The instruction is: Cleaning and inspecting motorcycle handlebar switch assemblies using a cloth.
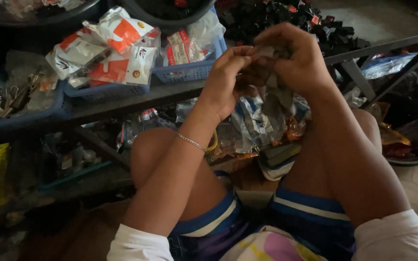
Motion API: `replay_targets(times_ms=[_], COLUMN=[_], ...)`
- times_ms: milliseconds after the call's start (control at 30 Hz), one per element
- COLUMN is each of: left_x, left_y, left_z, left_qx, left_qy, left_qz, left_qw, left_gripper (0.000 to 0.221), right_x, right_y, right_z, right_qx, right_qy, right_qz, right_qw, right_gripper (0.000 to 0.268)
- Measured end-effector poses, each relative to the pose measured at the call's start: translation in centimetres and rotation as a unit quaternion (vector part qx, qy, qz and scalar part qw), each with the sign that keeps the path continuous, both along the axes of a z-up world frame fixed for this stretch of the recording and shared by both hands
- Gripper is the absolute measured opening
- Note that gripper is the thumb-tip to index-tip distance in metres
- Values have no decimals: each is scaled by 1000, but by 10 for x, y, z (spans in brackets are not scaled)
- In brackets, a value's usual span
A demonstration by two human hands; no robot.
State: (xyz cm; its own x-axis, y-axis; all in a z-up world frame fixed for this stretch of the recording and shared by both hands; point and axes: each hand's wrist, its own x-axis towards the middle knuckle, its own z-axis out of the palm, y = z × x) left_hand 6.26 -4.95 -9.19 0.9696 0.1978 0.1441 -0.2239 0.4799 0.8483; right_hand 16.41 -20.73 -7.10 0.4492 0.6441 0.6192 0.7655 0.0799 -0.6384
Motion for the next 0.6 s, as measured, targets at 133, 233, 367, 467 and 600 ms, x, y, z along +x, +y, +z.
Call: replay_targets(times_ms=[133, 233, 367, 467, 600], left_x=[-2, -3, -13, -16, -16], left_y=[0, 0, -2, 0, 1], left_z=[2, 5, 13, 17, 14], left_qx=[-6, 125, 302, 290, 256], left_qy=[-8, -39, -78, -114, -113], left_qz=[2, 52, 141, 130, 111], left_qw=[1000, 990, 940, 941, 954], left_gripper=[22, 31, 32, 33, 31], right_x=[10, 10, 11, 8, 7], right_y=[2, 5, 4, 0, -6], right_z=[-5, -9, -11, -5, -2], right_qx=[68, 98, 86, 88, 97], right_qy=[112, 168, 259, 237, 271], right_qz=[101, 109, 154, 142, 196], right_qw=[986, 975, 950, 957, 937], right_gripper=[39, 31, 23, 25, 32])
